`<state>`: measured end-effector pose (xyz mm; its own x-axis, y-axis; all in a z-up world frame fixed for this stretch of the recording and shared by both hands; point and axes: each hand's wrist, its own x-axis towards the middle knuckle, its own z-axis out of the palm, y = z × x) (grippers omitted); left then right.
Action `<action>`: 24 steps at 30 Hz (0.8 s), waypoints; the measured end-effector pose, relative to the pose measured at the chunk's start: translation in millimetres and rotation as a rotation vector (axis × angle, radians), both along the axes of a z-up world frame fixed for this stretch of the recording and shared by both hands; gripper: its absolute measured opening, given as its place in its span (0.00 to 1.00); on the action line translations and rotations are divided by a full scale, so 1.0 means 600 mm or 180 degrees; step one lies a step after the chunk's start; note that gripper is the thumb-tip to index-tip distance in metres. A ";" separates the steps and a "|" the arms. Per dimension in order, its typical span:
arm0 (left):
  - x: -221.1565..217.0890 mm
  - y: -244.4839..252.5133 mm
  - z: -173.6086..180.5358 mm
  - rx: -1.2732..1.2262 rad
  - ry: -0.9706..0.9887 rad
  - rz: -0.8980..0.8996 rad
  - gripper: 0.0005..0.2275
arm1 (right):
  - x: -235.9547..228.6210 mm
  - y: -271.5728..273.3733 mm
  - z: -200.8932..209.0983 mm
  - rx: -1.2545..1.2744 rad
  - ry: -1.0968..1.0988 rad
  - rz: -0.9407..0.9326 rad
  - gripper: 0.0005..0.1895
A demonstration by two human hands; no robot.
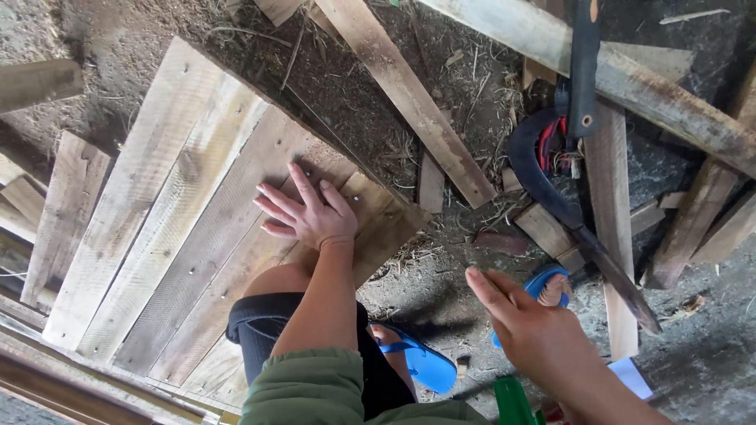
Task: Using a hand saw to cut through a wooden board and scraping the surface with a metal tool.
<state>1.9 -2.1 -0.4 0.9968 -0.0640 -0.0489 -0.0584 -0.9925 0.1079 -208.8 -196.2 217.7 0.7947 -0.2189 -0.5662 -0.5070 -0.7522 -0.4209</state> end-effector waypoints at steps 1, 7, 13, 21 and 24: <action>0.001 0.001 0.000 0.0007 0.0007 0.0002 0.29 | 0.010 0.003 0.004 0.0007 0.0007 0.0002 0.33; 0.001 0.005 -0.007 0.0067 0.0124 0.0038 0.29 | 0.050 0.022 -0.009 0.0252 -0.0108 0.0228 0.39; 0.006 0.001 -0.012 0.0118 0.0038 0.0029 0.29 | 0.006 0.009 -0.017 0.0231 0.0258 0.0371 0.39; -0.012 0.018 -0.012 0.0108 -0.0138 -0.0031 0.28 | 0.018 0.006 -0.043 0.0496 0.0188 0.0193 0.38; -0.004 0.007 -0.018 0.0070 -0.0133 0.0041 0.29 | -0.013 -0.002 -0.032 0.0367 0.0431 0.0228 0.39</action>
